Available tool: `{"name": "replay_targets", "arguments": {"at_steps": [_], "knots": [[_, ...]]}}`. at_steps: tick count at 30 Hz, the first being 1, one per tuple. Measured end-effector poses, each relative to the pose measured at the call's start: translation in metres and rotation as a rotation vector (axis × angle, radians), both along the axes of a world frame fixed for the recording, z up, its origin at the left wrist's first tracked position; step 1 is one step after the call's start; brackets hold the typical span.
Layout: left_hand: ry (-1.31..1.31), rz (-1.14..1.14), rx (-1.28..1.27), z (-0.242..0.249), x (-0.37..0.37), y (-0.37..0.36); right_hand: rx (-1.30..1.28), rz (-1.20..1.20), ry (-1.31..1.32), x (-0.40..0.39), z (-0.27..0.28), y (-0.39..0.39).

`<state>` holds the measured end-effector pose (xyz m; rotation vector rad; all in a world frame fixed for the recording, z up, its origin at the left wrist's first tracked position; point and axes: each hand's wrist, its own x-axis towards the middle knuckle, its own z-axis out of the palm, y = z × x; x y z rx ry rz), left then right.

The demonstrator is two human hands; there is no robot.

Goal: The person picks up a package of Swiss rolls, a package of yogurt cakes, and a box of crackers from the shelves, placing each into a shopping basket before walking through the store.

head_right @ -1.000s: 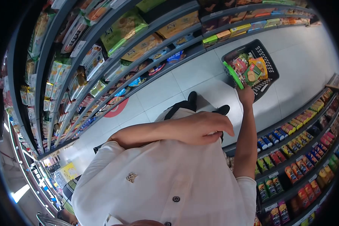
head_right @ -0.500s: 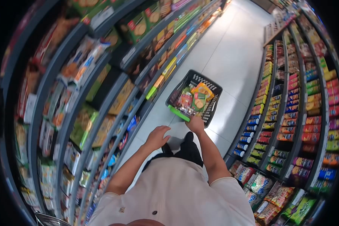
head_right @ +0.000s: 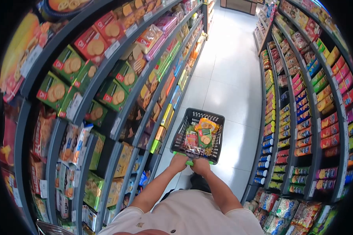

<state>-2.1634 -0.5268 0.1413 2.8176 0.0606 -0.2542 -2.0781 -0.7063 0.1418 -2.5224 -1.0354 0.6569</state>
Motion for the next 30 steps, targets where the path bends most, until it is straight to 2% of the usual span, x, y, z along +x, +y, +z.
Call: {"name": "replay_targets", "arguments": {"at_steps": [2, 4, 7, 12, 16, 19, 23, 30], "knots": [[0.188, 0.044, -0.014, -0.01, 0.034, 0.005, 0.024, 0.021, -0.02, 0.028, -0.003, 0.001], [0.177, 0.042, 0.038, -0.009, 0.066, 0.005, -0.001, 0.053, -0.008, 0.059, 0.006, 0.002], [0.332, 0.063, 0.045, -0.007, 0.106, 0.003, -0.019, 0.083, 0.0, 0.101, 0.007, 0.003], [0.344, 0.09, 0.049, 0.003, 0.144, 0.009, -0.089, 0.129, 0.041, 0.143, 0.01, 0.011], [0.378, 0.057, 0.069, 0.005, 0.159, 0.018, -0.04, 0.143, 0.013, 0.161, 0.007, 0.017], [0.276, -0.001, 0.039, -0.003, 0.162, 0.019, -0.049, 0.145, 0.027, 0.164, 0.006, 0.015], [0.276, -0.022, 0.023, 0.009, 0.154, 0.022, -0.079, 0.141, 0.031, 0.158, 0.004, 0.02], [0.197, -0.051, -0.066, -0.002, 0.163, 0.055, -0.038, 0.134, 0.005, 0.166, 0.0, 0.044]]}}
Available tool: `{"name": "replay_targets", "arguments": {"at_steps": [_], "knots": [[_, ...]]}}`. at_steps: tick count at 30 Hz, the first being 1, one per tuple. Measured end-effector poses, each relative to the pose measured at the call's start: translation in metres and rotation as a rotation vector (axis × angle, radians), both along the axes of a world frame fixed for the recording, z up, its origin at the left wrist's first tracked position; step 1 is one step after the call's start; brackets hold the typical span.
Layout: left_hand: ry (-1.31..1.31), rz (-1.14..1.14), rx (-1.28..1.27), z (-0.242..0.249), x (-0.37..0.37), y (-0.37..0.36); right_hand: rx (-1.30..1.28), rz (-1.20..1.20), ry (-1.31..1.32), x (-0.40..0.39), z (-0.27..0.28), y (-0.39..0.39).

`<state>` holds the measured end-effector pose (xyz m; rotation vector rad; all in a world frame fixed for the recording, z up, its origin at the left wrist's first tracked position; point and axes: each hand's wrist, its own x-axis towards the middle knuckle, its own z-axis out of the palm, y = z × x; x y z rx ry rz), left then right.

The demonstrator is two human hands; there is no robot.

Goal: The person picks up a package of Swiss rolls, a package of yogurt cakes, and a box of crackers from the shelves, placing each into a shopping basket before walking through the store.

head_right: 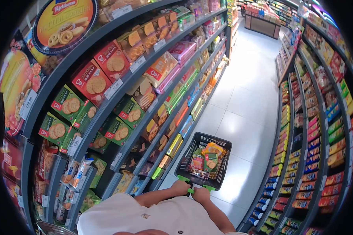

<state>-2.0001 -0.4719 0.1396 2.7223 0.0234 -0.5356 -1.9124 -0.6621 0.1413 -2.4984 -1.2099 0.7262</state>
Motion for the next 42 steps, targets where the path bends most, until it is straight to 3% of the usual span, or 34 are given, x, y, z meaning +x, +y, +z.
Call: {"name": "replay_targets", "arguments": {"at_steps": [9, 15, 20, 23, 34, 42], "knots": [[-0.102, 0.01, 0.026, -0.017, 0.081, 0.044, -0.019, -0.022, -0.083, 0.077, -0.003, 0.044], [-0.079, -0.007, 0.046, -0.028, 0.116, 0.03, -0.029, -0.079, -0.022, 0.108, -0.02, 0.032], [0.129, -0.174, 0.067, -0.065, 0.051, 0.004, -0.09, -0.036, 0.155, 0.043, -0.057, -0.001], [0.116, -0.131, 0.063, -0.067, 0.05, -0.002, -0.1, -0.053, 0.187, 0.042, -0.068, 0.0], [0.088, -0.241, 0.04, -0.074, 0.131, 0.062, -0.121, -0.124, 0.242, 0.114, -0.059, 0.056], [0.081, -0.33, 0.034, -0.073, 0.238, 0.102, -0.145, -0.148, 0.22, 0.217, -0.045, 0.091]]}}
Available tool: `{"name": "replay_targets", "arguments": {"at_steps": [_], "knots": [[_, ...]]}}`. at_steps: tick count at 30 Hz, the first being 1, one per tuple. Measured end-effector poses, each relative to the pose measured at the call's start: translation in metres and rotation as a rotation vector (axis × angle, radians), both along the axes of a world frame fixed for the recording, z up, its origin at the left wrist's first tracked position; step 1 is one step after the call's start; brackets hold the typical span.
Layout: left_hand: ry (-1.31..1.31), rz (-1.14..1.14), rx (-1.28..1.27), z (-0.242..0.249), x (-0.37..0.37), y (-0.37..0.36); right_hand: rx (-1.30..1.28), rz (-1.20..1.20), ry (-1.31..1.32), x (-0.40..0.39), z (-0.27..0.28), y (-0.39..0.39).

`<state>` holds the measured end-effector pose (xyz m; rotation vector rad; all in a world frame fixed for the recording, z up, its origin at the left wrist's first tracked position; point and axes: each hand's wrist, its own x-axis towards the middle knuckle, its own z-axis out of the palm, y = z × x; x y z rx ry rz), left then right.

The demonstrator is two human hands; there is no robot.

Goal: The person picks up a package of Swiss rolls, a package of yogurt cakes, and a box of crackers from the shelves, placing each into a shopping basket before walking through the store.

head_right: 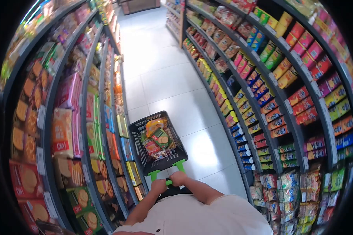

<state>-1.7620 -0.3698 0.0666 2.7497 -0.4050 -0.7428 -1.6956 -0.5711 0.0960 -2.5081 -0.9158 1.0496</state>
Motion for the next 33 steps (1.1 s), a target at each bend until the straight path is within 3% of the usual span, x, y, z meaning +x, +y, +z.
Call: {"name": "replay_targets", "arguments": {"at_steps": [6, 14, 20, 21, 27, 28, 33], "knots": [[-0.049, 0.011, -0.026, -0.001, 0.093, 0.047, 0.066, -0.071, -0.044, 0.08, -0.011, 0.045], [-0.053, 0.032, -0.028, -0.053, 0.229, 0.109, 0.111, -0.141, -0.078, 0.207, -0.045, 0.103], [0.111, 0.028, 0.098, -0.039, 0.344, 0.1, 0.118, -0.122, -0.058, 0.317, -0.063, 0.098], [0.089, 0.035, 0.069, -0.048, 0.364, 0.134, 0.094, -0.112, -0.067, 0.34, -0.066, 0.132], [-0.013, 0.072, 0.023, -0.011, 0.482, 0.097, 0.127, -0.108, -0.004, 0.465, -0.025, 0.092], [-0.031, 0.075, -0.032, -0.025, 0.486, 0.152, 0.093, -0.106, -0.01, 0.47, -0.036, 0.149], [0.035, 0.099, 0.058, -0.008, 0.546, 0.14, 0.128, -0.071, -0.033, 0.528, -0.03, 0.139]]}}
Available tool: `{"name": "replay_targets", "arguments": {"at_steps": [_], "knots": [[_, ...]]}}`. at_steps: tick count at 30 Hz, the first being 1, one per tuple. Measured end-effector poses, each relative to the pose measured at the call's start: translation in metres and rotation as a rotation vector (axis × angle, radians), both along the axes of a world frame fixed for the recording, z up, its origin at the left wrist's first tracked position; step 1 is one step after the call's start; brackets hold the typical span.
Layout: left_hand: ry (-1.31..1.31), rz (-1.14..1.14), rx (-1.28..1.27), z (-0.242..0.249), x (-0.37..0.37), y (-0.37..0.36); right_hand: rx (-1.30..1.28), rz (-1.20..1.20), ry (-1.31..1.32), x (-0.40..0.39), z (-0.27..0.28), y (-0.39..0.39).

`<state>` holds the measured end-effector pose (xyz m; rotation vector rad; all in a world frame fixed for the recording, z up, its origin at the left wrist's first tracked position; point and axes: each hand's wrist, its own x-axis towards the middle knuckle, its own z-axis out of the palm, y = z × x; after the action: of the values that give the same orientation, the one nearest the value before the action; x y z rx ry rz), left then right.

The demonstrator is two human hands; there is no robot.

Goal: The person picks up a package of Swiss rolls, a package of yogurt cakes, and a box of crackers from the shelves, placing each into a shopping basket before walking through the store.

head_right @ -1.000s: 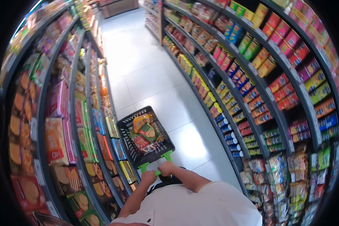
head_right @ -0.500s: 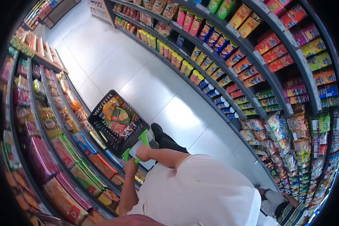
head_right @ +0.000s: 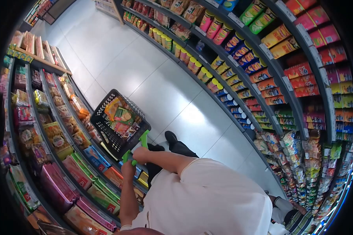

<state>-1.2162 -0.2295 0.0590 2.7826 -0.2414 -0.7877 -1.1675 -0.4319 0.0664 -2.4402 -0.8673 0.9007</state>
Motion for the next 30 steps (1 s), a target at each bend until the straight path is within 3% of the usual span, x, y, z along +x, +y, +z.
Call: {"name": "replay_targets", "arguments": {"at_steps": [20, 30], "knots": [[-0.163, -0.163, -0.125, -0.033, 0.168, 0.155, -0.074, -0.204, 0.027, 0.141, -0.008, 0.148], [-0.11, -0.206, -0.119, -0.021, 0.241, 0.153, -0.096, -0.281, -0.007, 0.205, 0.01, 0.147]]}}
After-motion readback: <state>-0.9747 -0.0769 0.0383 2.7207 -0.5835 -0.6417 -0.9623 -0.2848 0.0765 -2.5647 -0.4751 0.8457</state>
